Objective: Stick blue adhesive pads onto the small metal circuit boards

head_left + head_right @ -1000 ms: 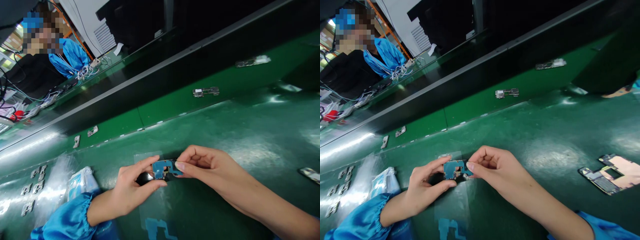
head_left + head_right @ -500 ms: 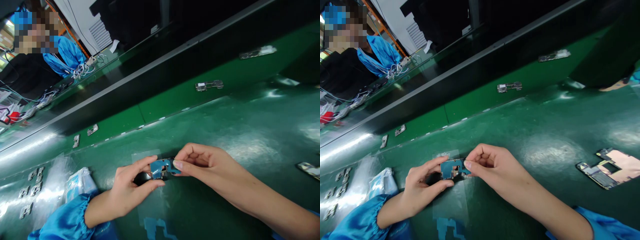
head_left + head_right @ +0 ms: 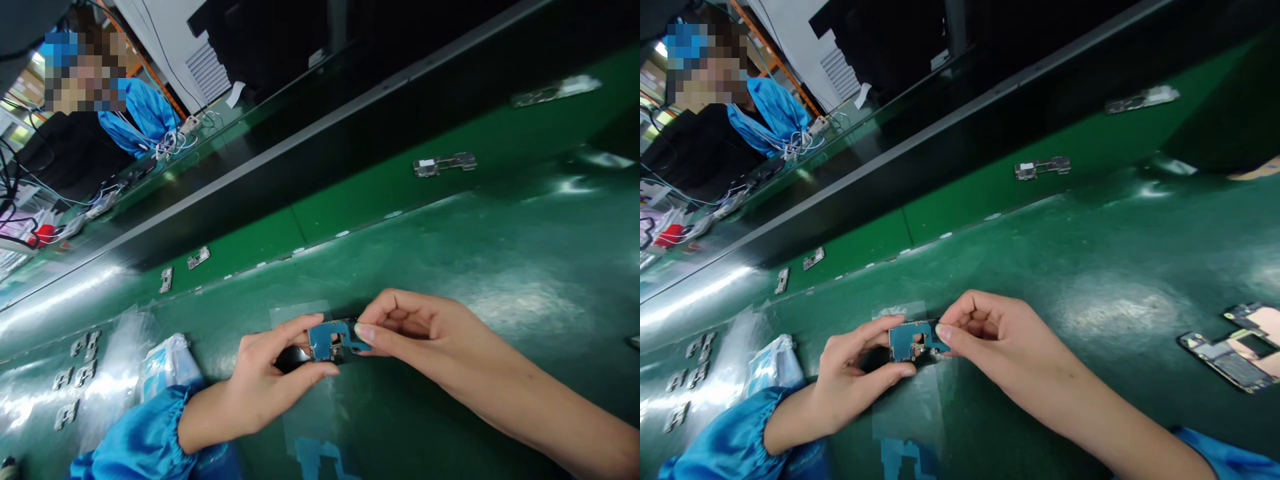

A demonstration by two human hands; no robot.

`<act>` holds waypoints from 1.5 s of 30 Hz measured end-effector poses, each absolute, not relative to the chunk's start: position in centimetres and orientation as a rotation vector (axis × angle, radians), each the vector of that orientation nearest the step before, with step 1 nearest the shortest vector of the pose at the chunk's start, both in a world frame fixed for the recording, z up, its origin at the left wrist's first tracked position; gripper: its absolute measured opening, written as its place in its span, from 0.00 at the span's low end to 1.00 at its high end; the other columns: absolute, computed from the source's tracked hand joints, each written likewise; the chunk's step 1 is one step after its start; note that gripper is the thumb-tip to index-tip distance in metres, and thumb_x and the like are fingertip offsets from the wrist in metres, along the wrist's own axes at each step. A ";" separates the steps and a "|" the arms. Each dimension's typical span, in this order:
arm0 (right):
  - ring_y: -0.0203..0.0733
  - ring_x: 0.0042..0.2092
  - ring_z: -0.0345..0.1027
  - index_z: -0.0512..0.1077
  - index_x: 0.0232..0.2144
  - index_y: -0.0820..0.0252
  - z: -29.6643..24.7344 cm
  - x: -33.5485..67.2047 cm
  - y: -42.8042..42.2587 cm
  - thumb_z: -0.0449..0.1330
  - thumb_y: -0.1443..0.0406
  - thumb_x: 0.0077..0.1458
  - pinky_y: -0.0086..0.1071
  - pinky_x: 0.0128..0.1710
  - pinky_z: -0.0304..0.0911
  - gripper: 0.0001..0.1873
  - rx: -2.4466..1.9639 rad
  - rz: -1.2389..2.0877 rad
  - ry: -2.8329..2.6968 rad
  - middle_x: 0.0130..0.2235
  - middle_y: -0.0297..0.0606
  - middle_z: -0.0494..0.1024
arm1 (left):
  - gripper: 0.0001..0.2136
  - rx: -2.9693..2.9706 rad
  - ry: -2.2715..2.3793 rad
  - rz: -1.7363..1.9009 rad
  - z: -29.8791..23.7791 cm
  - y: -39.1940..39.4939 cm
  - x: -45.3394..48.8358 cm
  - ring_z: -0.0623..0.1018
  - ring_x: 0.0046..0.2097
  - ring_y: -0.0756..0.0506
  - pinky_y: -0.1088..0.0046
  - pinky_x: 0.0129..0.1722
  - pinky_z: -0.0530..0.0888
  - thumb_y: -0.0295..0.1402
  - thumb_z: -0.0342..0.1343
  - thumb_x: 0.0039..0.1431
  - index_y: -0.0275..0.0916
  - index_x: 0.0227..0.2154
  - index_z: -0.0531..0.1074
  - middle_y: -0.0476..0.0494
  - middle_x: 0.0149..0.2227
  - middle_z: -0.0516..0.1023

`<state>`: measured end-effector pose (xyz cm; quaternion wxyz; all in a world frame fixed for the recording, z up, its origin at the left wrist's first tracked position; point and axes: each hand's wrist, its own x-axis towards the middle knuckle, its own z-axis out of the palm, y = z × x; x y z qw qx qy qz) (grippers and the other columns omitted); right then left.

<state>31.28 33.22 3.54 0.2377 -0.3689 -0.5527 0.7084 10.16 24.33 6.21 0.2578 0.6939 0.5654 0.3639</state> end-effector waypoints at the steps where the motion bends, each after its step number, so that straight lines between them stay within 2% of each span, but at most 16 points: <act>1: 0.40 0.31 0.72 0.75 0.28 0.56 3.5 31.3 33.2 0.64 0.53 0.56 0.31 0.30 0.64 0.14 -1.009 1.940 -1.515 0.28 0.36 0.80 | 0.23 1.881 1.534 0.986 6.2 24.3 10.2 0.81 0.30 0.49 0.76 0.35 0.80 0.36 0.69 0.55 0.37 0.53 0.74 0.47 0.32 0.83; 7: 0.38 0.29 0.70 0.75 0.26 0.56 3.8 31.3 33.1 0.64 0.54 0.55 0.30 0.27 0.62 0.13 -1.017 1.923 -1.506 0.26 0.35 0.78 | 0.23 1.893 1.526 1.007 6.1 24.2 10.1 0.81 0.31 0.50 0.78 0.36 0.79 0.35 0.70 0.54 0.40 0.53 0.74 0.48 0.32 0.83; 19: 0.43 0.34 0.74 0.74 0.29 0.57 3.2 30.9 33.0 0.63 0.54 0.55 0.36 0.36 0.69 0.12 -1.017 1.925 -1.469 0.30 0.38 0.81 | 0.22 1.822 1.549 1.001 5.8 24.1 10.1 0.83 0.34 0.48 0.77 0.38 0.79 0.33 0.70 0.54 0.42 0.52 0.75 0.48 0.35 0.84; 22: 0.43 0.34 0.74 0.73 0.29 0.57 3.2 30.7 32.9 0.63 0.56 0.55 0.36 0.35 0.69 0.11 -1.024 1.918 -1.467 0.30 0.37 0.79 | 0.22 1.769 1.562 0.989 5.8 24.1 10.1 0.83 0.34 0.48 0.77 0.39 0.80 0.32 0.71 0.53 0.43 0.51 0.76 0.47 0.36 0.84; 27: 0.38 0.29 0.69 0.67 0.29 0.55 3.0 30.1 31.6 0.62 0.57 0.55 0.32 0.28 0.66 0.11 -1.151 1.727 -1.491 0.25 0.29 0.68 | 0.19 1.462 1.549 0.993 6.3 24.4 10.7 0.84 0.37 0.47 0.77 0.40 0.80 0.29 0.70 0.52 0.42 0.48 0.77 0.47 0.36 0.85; 29: 0.39 0.31 0.69 0.66 0.35 0.54 3.0 29.8 31.1 0.58 0.54 0.60 0.32 0.27 0.67 0.11 -1.129 1.683 -1.492 0.29 0.31 0.68 | 0.19 1.237 1.501 1.018 6.5 24.7 11.0 0.84 0.39 0.47 0.77 0.42 0.80 0.29 0.70 0.51 0.41 0.47 0.77 0.46 0.38 0.86; 31: 0.40 0.33 0.71 0.66 0.44 0.55 3.1 29.6 30.8 0.54 0.53 0.64 0.33 0.28 0.68 0.14 -1.084 1.642 -1.554 0.36 0.36 0.72 | 0.20 1.031 1.422 1.039 6.6 24.9 11.2 0.85 0.40 0.47 0.76 0.44 0.79 0.29 0.71 0.50 0.39 0.47 0.76 0.44 0.39 0.86; 33: 0.40 0.31 0.70 0.63 0.53 0.56 3.2 29.2 30.6 0.54 0.56 0.65 0.34 0.29 0.66 0.18 -1.088 1.548 -1.682 0.36 0.36 0.74 | 0.22 0.909 1.339 1.048 6.6 25.2 11.2 0.84 0.41 0.47 0.76 0.44 0.79 0.31 0.73 0.47 0.38 0.46 0.75 0.43 0.39 0.86; 36: 0.40 0.30 0.71 0.60 0.57 0.56 3.3 28.2 30.1 0.56 0.62 0.63 0.34 0.31 0.65 0.20 -1.097 1.445 -1.730 0.30 0.31 0.74 | 0.23 0.869 1.280 1.039 6.5 25.5 10.6 0.83 0.37 0.48 0.76 0.40 0.79 0.36 0.74 0.46 0.36 0.45 0.75 0.42 0.37 0.85; 40: 0.38 0.33 0.75 0.55 0.63 0.57 4.2 27.2 29.4 0.55 0.65 0.65 0.29 0.32 0.68 0.26 -0.932 1.527 -1.761 0.33 0.32 0.78 | 0.19 0.921 1.361 1.054 6.4 25.9 9.8 0.78 0.27 0.49 0.78 0.27 0.75 0.46 0.69 0.52 0.35 0.37 0.75 0.45 0.26 0.81; 43: 0.37 0.31 0.75 0.58 0.65 0.55 5.8 28.0 29.6 0.56 0.63 0.65 0.27 0.31 0.69 0.28 -0.936 1.448 -1.882 0.29 0.27 0.78 | 0.20 0.971 1.386 1.020 6.5 26.1 9.6 0.76 0.27 0.49 0.76 0.28 0.74 0.47 0.68 0.51 0.35 0.36 0.75 0.45 0.26 0.81; 45: 0.38 0.36 0.77 0.60 0.65 0.49 7.0 30.0 30.0 0.60 0.61 0.62 0.29 0.38 0.71 0.30 -0.979 1.327 -1.932 0.33 0.28 0.81 | 0.22 1.005 1.418 0.997 7.0 26.4 9.4 0.74 0.25 0.50 0.77 0.26 0.72 0.49 0.69 0.50 0.35 0.38 0.76 0.46 0.26 0.80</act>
